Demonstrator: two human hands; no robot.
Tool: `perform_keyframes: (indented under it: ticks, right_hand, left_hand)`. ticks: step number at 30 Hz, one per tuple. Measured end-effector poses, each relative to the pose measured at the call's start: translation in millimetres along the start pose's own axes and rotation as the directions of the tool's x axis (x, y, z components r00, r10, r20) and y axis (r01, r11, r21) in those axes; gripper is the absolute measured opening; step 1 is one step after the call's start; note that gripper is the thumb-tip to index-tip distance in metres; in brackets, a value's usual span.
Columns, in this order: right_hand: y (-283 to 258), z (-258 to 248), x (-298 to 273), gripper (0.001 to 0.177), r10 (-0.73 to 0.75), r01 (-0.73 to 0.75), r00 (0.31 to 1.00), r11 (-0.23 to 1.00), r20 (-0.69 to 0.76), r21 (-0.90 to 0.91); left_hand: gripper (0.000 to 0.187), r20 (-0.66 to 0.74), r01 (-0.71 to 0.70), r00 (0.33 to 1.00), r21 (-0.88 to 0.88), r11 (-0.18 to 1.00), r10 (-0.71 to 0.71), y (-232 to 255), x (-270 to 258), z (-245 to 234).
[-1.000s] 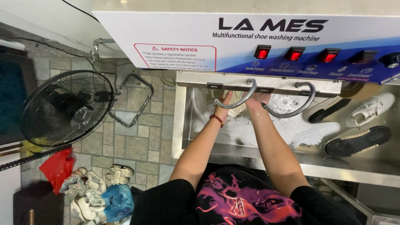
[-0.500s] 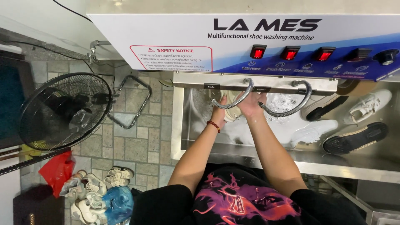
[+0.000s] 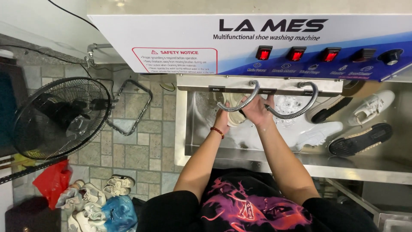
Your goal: Wash a white sneaker using a professional shoe washing machine and water brush.
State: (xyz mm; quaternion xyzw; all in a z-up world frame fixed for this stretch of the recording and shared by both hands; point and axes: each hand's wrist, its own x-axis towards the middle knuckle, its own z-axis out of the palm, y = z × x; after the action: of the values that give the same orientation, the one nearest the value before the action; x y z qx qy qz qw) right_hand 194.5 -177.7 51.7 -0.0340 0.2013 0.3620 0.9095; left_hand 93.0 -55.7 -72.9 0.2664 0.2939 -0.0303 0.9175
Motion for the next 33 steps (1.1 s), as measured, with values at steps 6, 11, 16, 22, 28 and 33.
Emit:
perform_keyframes:
  ticks: [6, 11, 16, 22, 28, 33]
  right_hand:
    - [-13, -36, 11, 0.060, -0.096, 0.084, 0.987, 0.992, -0.130, -0.092]
    - [-34, -92, 22, 0.013, 0.044, -0.036, 0.999, 0.846, 0.003, -0.532]
    - [-30, -34, 17, 0.026, -0.150, -0.135, 0.964, 0.438, -0.220, -0.889]
    - [-29, -15, 7, 0.025, -0.158, -0.257, 0.915, 0.483, -0.372, -0.837]
    - [-23, -14, -10, 0.031, -0.055, -0.059, 0.991, 0.626, -0.120, -0.777]
    - [-59, -86, 18, 0.026, -0.107, -0.154, 0.966, 0.490, -0.234, -0.858]
  left_hand:
    - [0.058, -0.123, -0.062, 0.989, 0.184, 0.981, 0.086, 6, 3, 8]
    - [0.059, -0.179, -0.091, 0.964, 0.476, 0.875, 0.197, 21, 4, 20]
    - [0.062, -0.063, -0.129, 0.984, 0.402, 0.907, 0.168, 32, 8, 42]
    - [0.064, -0.007, -0.105, 0.993, 0.362, 0.926, 0.115, 29, 1, 47]
    - [0.074, -0.013, -0.135, 0.989, 0.344, 0.929, 0.149, 19, -15, 44]
    - [0.071, -0.029, -0.143, 0.987, 0.328, 0.934, 0.161, 33, -3, 58]
